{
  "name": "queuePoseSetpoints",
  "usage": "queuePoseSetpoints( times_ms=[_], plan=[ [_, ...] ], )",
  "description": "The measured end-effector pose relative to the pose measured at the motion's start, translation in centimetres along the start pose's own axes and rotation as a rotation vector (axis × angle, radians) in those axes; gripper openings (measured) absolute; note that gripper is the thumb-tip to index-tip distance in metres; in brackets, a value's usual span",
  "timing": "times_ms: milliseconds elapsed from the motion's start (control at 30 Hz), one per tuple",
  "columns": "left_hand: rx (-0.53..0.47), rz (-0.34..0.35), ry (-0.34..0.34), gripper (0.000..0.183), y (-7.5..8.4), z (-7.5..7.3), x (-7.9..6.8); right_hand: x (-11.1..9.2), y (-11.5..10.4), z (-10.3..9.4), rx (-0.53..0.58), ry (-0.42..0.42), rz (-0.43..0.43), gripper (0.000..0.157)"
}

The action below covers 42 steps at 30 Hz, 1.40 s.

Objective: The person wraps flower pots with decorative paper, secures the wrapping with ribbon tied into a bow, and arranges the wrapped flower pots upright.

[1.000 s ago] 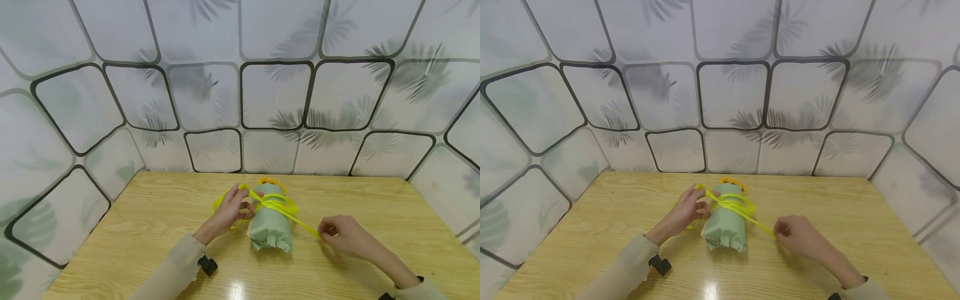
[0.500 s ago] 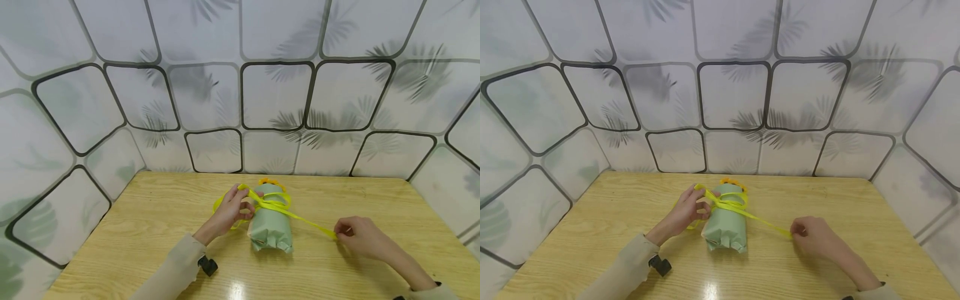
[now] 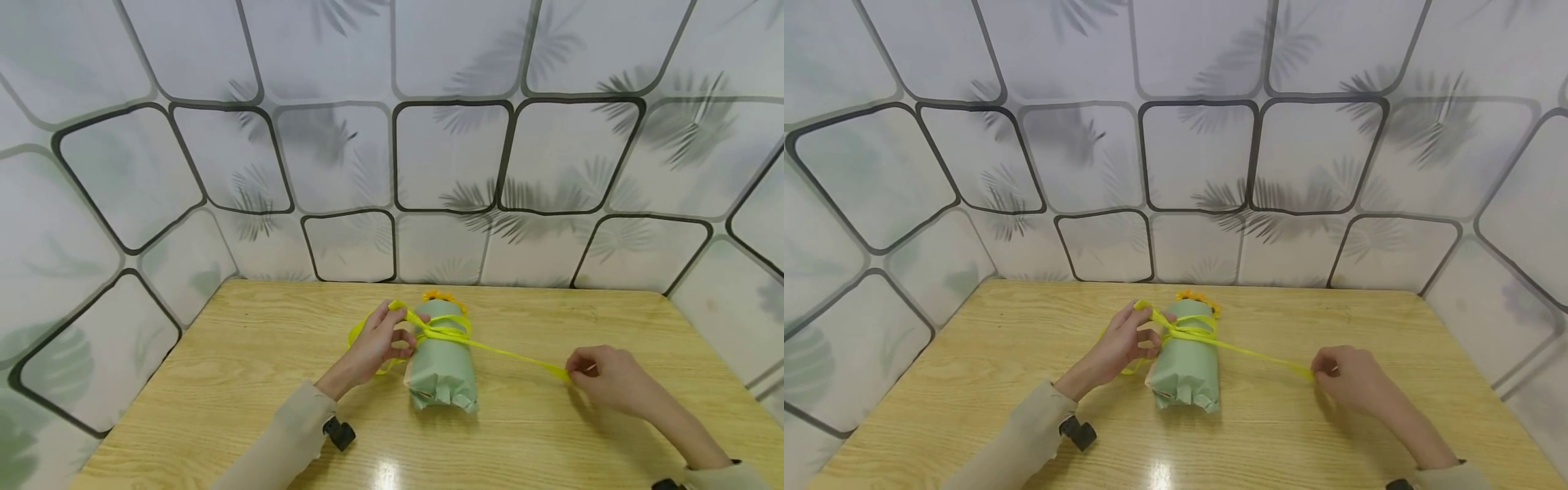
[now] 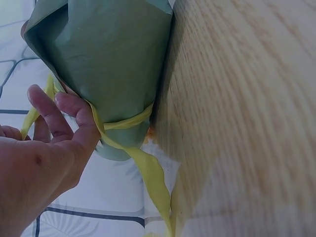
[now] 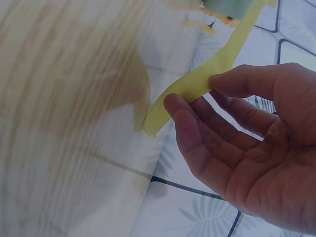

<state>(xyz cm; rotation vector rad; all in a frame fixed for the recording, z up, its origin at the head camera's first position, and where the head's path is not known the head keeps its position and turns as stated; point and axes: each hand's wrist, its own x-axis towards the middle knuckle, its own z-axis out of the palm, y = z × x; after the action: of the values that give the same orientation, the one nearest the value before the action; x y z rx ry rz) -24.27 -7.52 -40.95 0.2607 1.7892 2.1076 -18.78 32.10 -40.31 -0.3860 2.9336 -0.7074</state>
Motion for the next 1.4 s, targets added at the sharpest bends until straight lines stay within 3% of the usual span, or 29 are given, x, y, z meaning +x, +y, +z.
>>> queuePoseSetpoints(
  times_ms=[667,867,1033,1133,1233,1400],
  plan=[
    [-0.001,0.006,0.002,0.013,0.2,0.0,-0.1,-0.6,2.3,-1.6,-0.104,0.059,0.032,0.005],
    [-0.006,0.002,0.002,0.012,0.2,0.1,-0.2,-0.6,3.1,-2.1,-0.093,0.043,0.074,0.005],
    [-0.006,0.001,0.002,0.012,0.2,0.1,-0.3,-0.3,3.2,-2.0,-0.071,0.009,0.060,0.007],
    [0.000,0.002,0.000,0.013,0.2,0.1,-0.3,0.0,1.9,-1.7,-0.063,0.030,0.043,0.013],
    [0.006,0.004,-0.001,0.013,0.2,0.0,-0.3,0.3,-0.8,-1.1,-0.044,0.138,-0.019,0.012],
    [0.010,0.011,-0.005,0.013,0.0,0.0,-0.2,1.8,-7.0,0.5,0.043,0.343,-0.265,0.006]
  ],
)
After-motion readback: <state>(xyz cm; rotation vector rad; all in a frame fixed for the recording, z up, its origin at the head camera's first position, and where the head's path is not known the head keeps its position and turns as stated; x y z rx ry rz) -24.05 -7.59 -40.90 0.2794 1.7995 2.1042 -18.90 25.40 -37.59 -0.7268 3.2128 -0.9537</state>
